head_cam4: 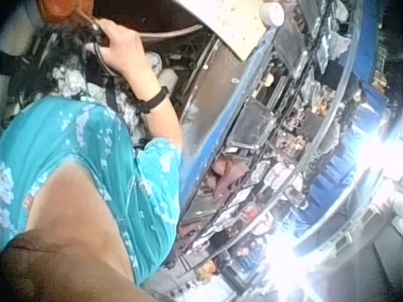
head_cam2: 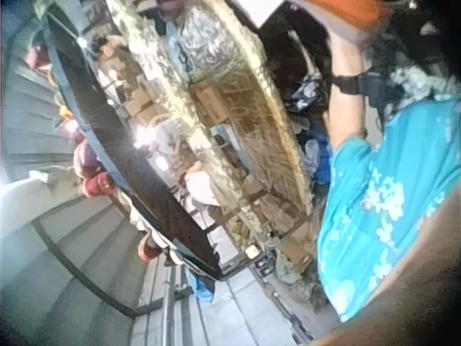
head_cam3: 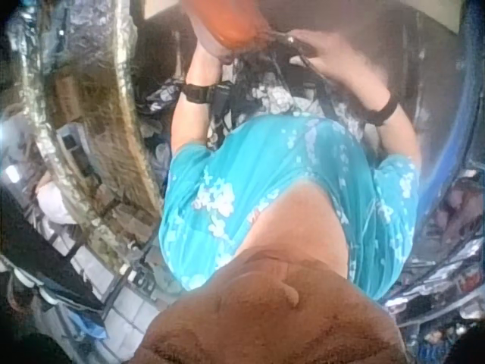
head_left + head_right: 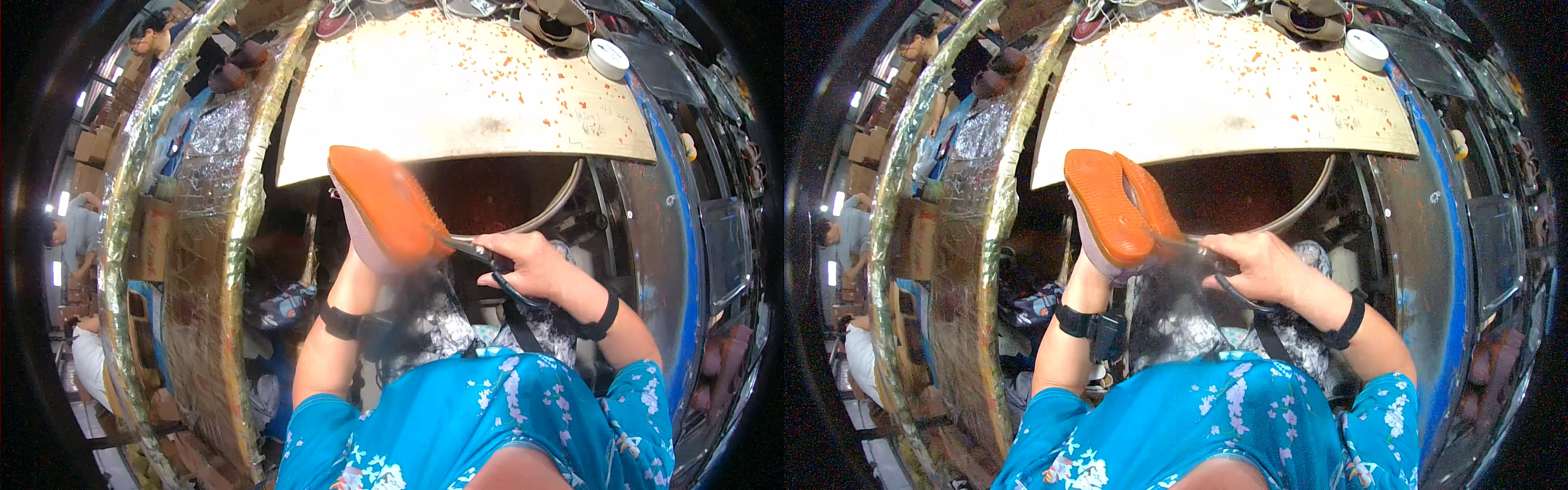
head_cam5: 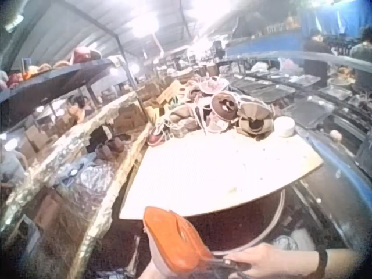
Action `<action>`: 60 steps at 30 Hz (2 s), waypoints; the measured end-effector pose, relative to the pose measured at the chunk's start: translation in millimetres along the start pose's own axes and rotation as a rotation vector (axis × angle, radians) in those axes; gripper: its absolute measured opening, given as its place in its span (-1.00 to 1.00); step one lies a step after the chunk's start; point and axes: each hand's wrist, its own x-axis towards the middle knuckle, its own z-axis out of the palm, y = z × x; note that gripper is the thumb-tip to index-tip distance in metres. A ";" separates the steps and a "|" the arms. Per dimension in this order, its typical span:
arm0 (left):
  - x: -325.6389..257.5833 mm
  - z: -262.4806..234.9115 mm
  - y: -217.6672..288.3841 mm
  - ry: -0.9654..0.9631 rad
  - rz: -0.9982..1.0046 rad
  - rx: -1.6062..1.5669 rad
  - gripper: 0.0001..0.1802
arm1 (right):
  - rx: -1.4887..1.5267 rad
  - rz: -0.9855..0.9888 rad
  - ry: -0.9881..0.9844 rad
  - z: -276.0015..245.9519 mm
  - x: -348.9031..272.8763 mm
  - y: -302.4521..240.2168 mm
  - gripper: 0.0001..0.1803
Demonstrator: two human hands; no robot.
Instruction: Trimming excess material and threads from finished shoes using scissors.
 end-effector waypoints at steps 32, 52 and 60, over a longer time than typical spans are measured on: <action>-54.6 24.6 141.9 0.007 0.656 2.352 -0.58 | -0.415 0.497 0.374 27.4 4.8 106.1 -0.20; 127.8 -65.0 194.5 -0.314 -0.010 2.223 -0.40 | -0.397 0.525 0.266 29.0 13.3 123.9 -0.39; 63.8 -20.6 -16.0 -0.734 -0.308 1.902 -0.72 | -0.065 0.583 0.442 18.7 -8.4 115.6 -0.41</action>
